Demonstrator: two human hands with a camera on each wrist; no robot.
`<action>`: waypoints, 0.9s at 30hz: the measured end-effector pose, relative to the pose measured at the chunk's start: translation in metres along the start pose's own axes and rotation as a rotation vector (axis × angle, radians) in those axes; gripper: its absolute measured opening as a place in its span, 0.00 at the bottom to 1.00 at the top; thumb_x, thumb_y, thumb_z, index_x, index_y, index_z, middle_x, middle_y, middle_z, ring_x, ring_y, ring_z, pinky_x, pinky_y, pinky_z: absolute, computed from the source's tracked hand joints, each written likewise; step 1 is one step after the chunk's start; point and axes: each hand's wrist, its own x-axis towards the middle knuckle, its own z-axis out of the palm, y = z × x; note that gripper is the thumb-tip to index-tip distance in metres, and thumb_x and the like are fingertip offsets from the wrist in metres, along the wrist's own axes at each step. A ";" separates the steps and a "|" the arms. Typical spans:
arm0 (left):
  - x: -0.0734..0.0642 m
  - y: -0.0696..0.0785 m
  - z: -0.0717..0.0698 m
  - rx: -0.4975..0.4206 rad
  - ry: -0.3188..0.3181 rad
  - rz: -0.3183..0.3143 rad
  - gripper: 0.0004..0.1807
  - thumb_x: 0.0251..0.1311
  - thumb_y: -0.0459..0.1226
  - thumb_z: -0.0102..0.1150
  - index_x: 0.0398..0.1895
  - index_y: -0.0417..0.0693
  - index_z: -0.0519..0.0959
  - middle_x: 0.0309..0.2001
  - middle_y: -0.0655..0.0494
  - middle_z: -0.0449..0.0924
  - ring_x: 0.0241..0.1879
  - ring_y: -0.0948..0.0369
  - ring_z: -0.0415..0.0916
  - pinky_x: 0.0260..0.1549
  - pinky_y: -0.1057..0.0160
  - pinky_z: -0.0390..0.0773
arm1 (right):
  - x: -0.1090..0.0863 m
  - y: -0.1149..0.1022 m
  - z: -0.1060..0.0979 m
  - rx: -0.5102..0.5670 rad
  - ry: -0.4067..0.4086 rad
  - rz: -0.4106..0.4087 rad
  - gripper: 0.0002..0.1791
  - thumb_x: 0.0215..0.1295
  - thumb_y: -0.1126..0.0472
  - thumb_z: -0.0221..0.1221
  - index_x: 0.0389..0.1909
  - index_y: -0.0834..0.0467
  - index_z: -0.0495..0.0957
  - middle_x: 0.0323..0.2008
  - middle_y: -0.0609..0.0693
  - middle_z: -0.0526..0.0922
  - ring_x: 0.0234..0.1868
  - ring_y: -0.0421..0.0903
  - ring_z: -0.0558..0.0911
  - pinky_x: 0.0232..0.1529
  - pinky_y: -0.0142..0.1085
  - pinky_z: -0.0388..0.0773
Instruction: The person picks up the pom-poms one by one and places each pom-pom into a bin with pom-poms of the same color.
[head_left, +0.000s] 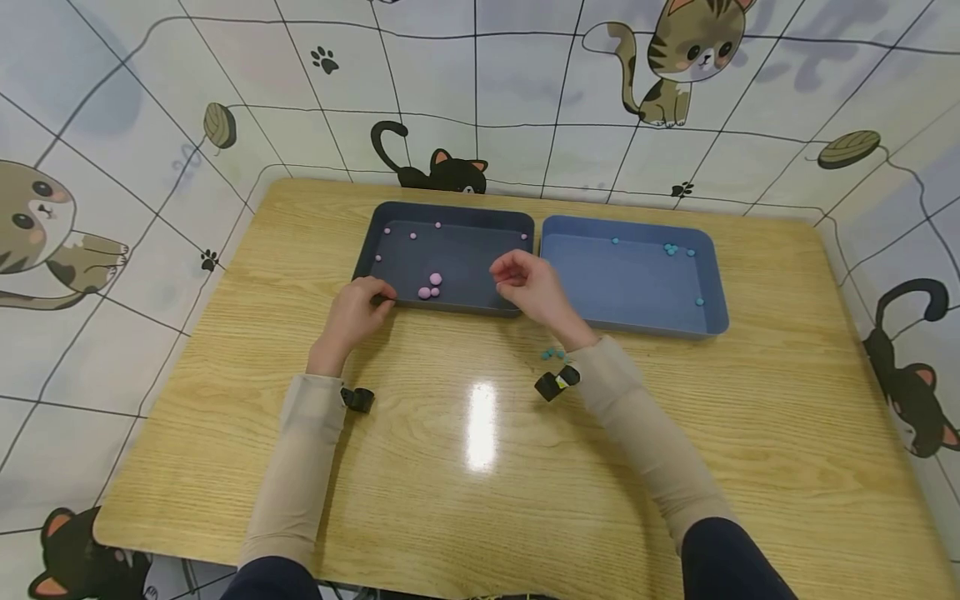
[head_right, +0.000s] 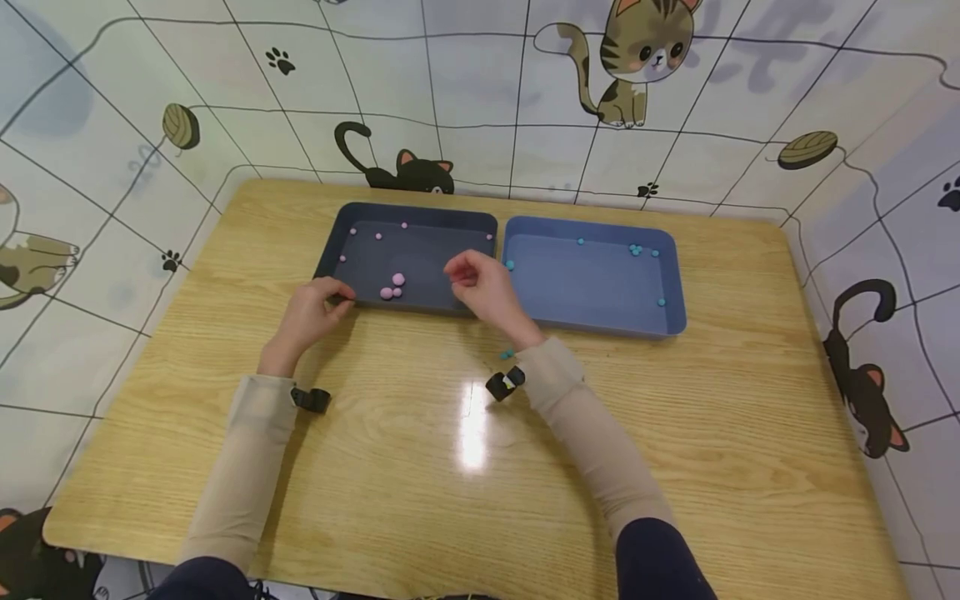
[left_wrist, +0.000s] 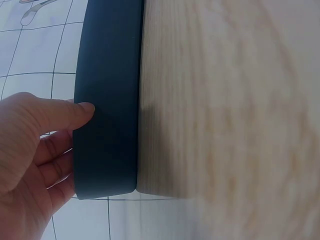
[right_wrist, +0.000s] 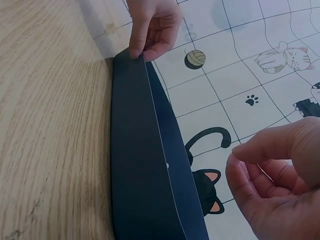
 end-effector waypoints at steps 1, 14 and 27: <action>0.000 0.000 0.000 -0.001 -0.001 -0.001 0.03 0.54 0.26 0.61 0.32 0.36 0.81 0.34 0.43 0.81 0.39 0.48 0.76 0.40 0.51 0.75 | 0.002 -0.001 0.001 0.003 0.004 -0.001 0.11 0.59 0.75 0.57 0.43 0.68 0.76 0.42 0.65 0.79 0.43 0.54 0.79 0.46 0.40 0.76; 0.000 -0.001 0.000 -0.001 -0.004 -0.003 0.03 0.54 0.26 0.61 0.32 0.35 0.81 0.34 0.42 0.81 0.38 0.48 0.75 0.40 0.51 0.75 | 0.019 0.002 0.018 0.090 0.077 0.030 0.11 0.57 0.76 0.57 0.43 0.70 0.76 0.40 0.62 0.80 0.43 0.53 0.79 0.45 0.38 0.77; 0.001 -0.001 -0.001 -0.002 -0.009 -0.008 0.03 0.54 0.26 0.61 0.32 0.35 0.81 0.34 0.42 0.80 0.38 0.48 0.75 0.40 0.51 0.75 | 0.031 0.003 0.024 0.073 0.156 0.071 0.11 0.56 0.76 0.60 0.41 0.67 0.77 0.40 0.61 0.80 0.42 0.52 0.81 0.45 0.37 0.78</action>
